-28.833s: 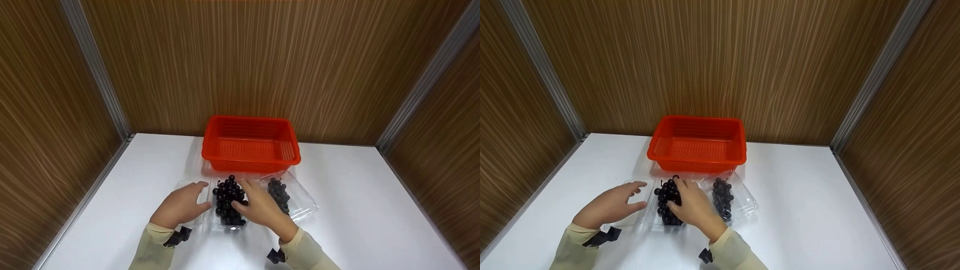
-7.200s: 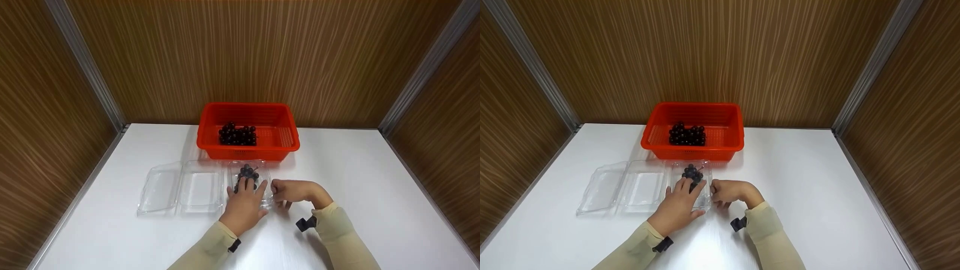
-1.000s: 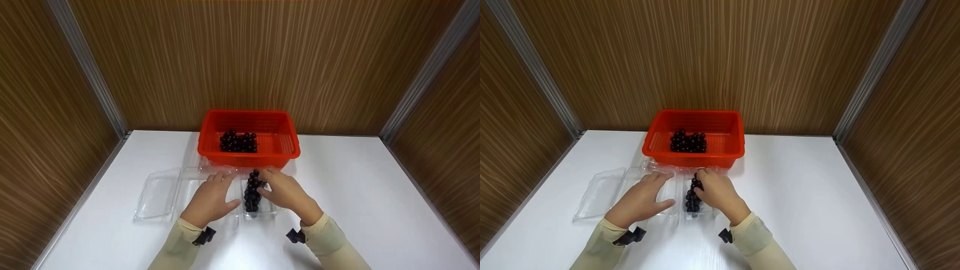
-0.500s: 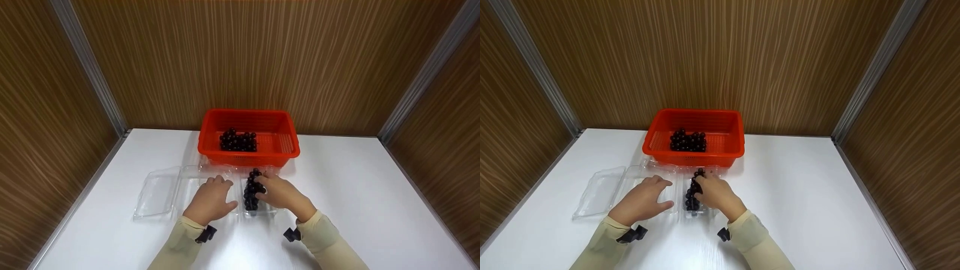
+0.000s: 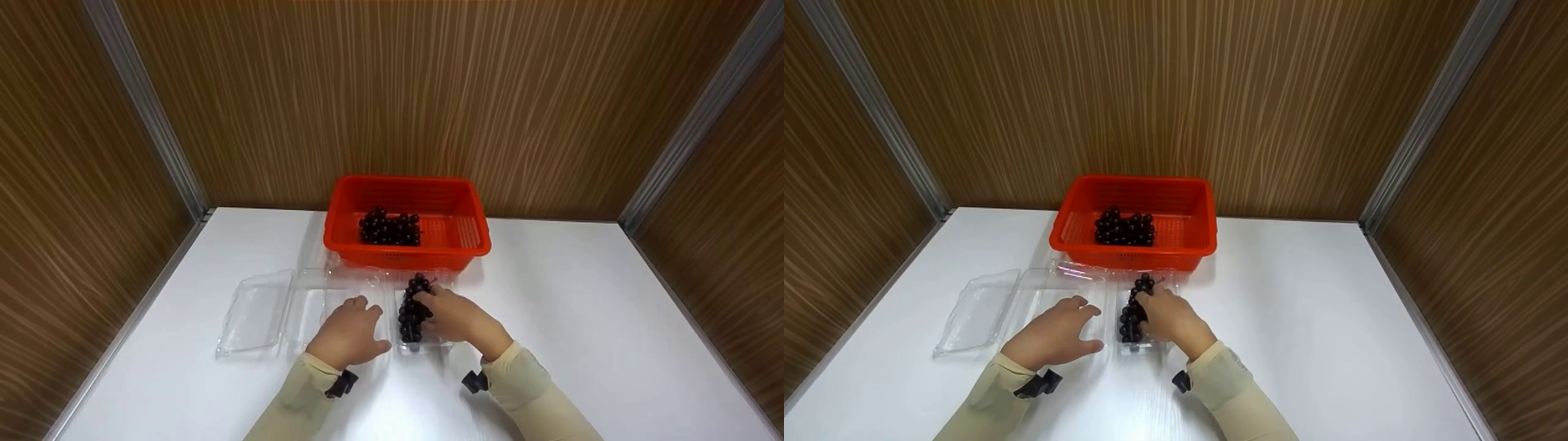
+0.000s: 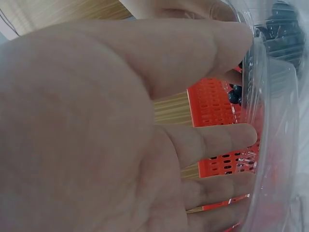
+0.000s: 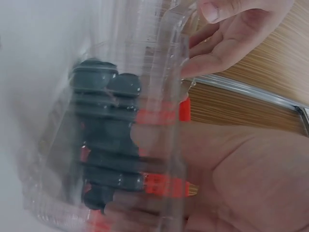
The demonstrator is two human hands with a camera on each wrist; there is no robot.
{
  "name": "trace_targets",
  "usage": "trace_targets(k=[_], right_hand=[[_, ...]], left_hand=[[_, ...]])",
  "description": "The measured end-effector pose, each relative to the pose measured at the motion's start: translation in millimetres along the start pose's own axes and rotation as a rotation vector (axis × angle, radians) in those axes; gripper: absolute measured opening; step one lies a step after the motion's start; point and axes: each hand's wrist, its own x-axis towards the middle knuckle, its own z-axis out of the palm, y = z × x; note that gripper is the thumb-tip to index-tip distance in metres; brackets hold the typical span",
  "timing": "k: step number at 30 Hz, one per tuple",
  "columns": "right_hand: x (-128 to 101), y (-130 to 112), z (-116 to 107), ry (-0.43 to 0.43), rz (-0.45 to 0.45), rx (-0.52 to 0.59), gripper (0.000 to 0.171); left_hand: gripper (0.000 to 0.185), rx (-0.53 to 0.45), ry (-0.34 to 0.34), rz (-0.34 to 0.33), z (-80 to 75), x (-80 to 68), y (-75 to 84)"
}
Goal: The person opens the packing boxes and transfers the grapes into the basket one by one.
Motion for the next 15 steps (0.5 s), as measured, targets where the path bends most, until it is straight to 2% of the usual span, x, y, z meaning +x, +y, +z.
trace_targets(k=[7, 12, 15], right_hand=[[3.9, 4.4, 5.1, 0.043, -0.109, -0.008, 0.017], [6.6, 7.0, 8.2, 0.06, -0.162, -0.023, 0.015], [6.7, 6.5, 9.8, 0.067, -0.148, -0.04, 0.016]], left_hand=[[0.057, -0.004, -0.027, 0.023, 2.4, 0.5, 1.0], [0.067, -0.004, -0.022, 0.065, 3.0, -0.4, 1.6], [0.073, 0.019, -0.012, 0.103, 3.0, -0.5, 2.0]])
